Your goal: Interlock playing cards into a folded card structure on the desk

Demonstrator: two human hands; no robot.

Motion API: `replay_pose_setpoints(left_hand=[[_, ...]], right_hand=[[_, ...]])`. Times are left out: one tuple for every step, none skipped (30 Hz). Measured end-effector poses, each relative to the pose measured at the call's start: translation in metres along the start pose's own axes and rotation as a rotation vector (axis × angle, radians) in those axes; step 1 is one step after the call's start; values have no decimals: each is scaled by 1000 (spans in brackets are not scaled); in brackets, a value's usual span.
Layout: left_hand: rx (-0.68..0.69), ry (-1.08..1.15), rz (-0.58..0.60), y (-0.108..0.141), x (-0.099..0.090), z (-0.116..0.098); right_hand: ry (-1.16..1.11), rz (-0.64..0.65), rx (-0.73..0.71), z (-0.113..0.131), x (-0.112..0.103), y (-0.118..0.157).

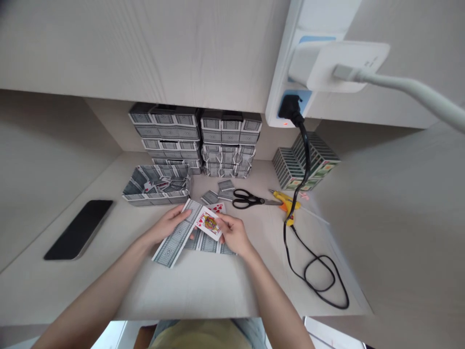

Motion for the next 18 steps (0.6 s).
replay_pose_setpoints(left_hand=[[8,-12,-1,0,1,-1],[14,-24,2,1,2,-1],[20,-36,8,1,4,-2],[23,-48,15,2,6,-2],[26,-59,21,2,8,-2],[29,-70,24,3,10,-3],[34,-80,22,4,11,-4],[37,-89,16,4,11,-4],[41,-97,8,4,12,-5],[44,-105,1,4,12,-5],[45,-112,-3,5,13,-5],[42,-117,-2,5,14,-5],[39,-120,2,5,15,-4],[37,-121,9,5,16,-4],[37,-119,17,5,17,-3],[40,-114,24,5,19,-3],[45,-107,29,5,20,-3],[50,-98,31,4,22,-3]], right_hand=[[-4,15,9,-1,1,0],[-4,27,20,-3,2,0],[-3,37,33,-5,2,0],[0,41,45,-7,2,0],[1,39,55,-9,1,0],[3,36,60,-11,0,0],[3,32,60,-11,0,0],[2,28,57,-11,-1,-1],[1,23,53,-11,-1,-1],[-3,15,50,-12,-2,-1],[-10,9,49,-12,-2,-2],[-27,0,44,-12,-2,-2],[-50,-11,36,-12,-2,-2],[-72,-18,27,-11,-3,-3],[-88,-21,17,-11,-3,-3],[-94,-21,7,-10,-2,-4],[-88,-23,-4,-10,-3,-4],[-71,-29,-17,-9,-3,-5]])
Point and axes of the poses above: each hand's wrist, its own y-axis away from the middle knuckle, its own x-axis out of the palm, z = x × y, the point moved 10 cm from there along -y, towards the middle knuckle, and after that the axes turned 12 degrees about -y, right-handed, at the moved point
